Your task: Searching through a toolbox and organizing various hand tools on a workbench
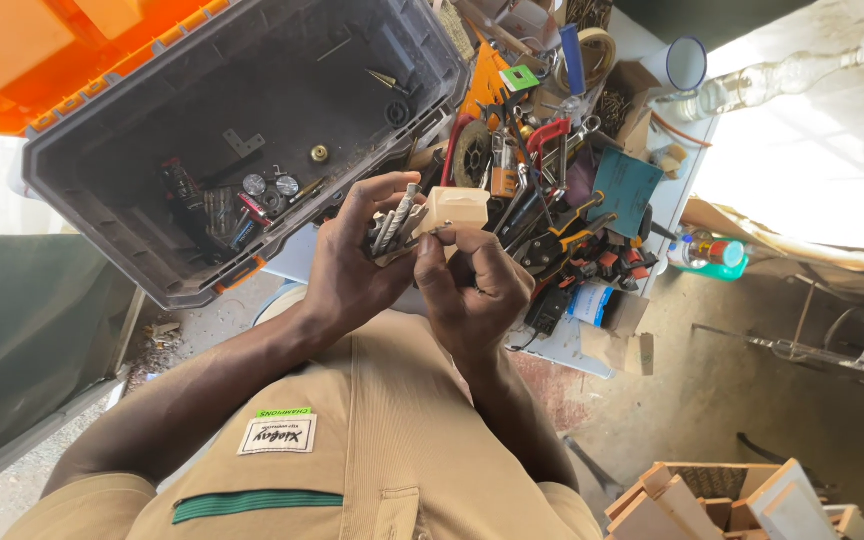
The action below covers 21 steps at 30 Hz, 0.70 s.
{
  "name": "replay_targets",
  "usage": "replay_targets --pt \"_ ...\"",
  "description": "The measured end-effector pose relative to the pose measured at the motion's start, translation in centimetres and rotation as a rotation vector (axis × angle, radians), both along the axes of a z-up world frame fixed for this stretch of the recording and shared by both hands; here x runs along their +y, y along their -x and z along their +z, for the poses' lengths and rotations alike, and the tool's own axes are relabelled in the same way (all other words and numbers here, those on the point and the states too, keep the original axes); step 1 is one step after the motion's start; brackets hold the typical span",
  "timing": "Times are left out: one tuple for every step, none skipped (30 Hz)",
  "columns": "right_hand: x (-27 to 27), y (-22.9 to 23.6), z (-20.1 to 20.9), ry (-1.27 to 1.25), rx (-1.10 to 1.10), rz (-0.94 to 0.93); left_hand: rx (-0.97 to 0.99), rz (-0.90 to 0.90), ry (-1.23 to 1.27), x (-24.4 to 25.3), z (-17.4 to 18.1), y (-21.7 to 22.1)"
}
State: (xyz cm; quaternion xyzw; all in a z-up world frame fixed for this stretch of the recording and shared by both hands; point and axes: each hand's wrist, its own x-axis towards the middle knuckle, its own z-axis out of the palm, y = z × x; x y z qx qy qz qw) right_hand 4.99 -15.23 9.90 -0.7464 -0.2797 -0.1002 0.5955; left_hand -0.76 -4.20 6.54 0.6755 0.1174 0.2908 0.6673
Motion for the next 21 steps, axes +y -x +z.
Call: replay_targets --pt "0.0 0.0 0.2 0.032 -0.021 0.002 -0.006 -0.004 0.005 -0.1 -0.2 0.0" --pt "-0.1 0.0 0.3 0.033 -0.02 -0.005 -0.005 -0.01 0.005 -0.1 -0.2 -0.1" --pt "-0.3 0.0 0.4 0.091 0.026 0.043 -0.007 -0.007 0.003 -0.1 -0.2 -0.2" --pt "-0.4 0.1 0.5 0.15 0.073 0.088 -0.008 -0.005 0.001 -0.2 -0.2 -0.3" --pt "-0.9 -0.1 0.6 0.15 0.074 0.079 -0.008 -0.014 0.001 -0.2 -0.2 -0.3" --pt "-1.3 -0.4 0.8 0.184 0.165 0.13 0.01 -0.005 0.009 -0.1 -0.2 -0.3" --pt "-1.7 -0.6 0.9 0.216 0.256 0.181 0.029 0.003 0.017 0.0 -0.2 -0.4" --pt "-2.0 -0.7 1.3 0.216 0.255 0.174 0.027 -0.004 0.017 0.3 -0.3 -0.3" --pt "-2.4 -0.8 1.7 0.174 0.352 0.149 0.044 0.009 -0.002 0.5 -0.4 -0.2" --pt "-2.9 -0.8 2.1 0.134 0.448 0.12 0.061 0.02 -0.017 0.6 -0.6 -0.2" --pt "-3.4 -1.0 2.1 0.137 0.447 0.11 0.058 0.011 -0.013 0.4 -0.2 0.0" --pt "-4.0 -1.2 2.0 0.079 0.542 0.162 0.082 0.021 0.009 0.4 0.2 0.0" --pt "-4.6 -1.4 2.0 0.019 0.636 0.216 0.106 0.03 0.031 0.3 0.5 0.0" --pt "-4.8 -1.5 2.2 0.017 0.635 0.199 0.105 0.014 0.034 0.5 0.2 0.0" --pt "-5.1 -1.7 2.4 -0.035 0.734 0.241 0.096 0.011 0.034 0.8 -0.1 -0.1" --pt "-5.2 -1.9 2.6 -0.088 0.833 0.291 0.088 0.017 0.032 1.1 -0.5 -0.1" --pt "-5.4 -1.8 2.4 -0.09 0.833 0.284 0.089 0.01 0.032 1.1 -0.7 0.1" --pt "-5.5 -1.7 2.3 -0.149 0.89 0.274 0.099 0.006 0.035 1.3 -0.9 0.2" --pt "-5.6 -1.6 2.1 -0.209 0.946 0.264 0.11 0.002 0.038 1.4 -1.1 0.4" --pt "-5.7 -1.6 1.8 -0.212 0.947 0.262 0.111 -0.001 0.037 1.4 -1.3 0.4" --pt "-5.8 -1.5 1.5 -0.247 0.965 0.27 0.122 0.01 0.026 1.4 -1.5 0.5"
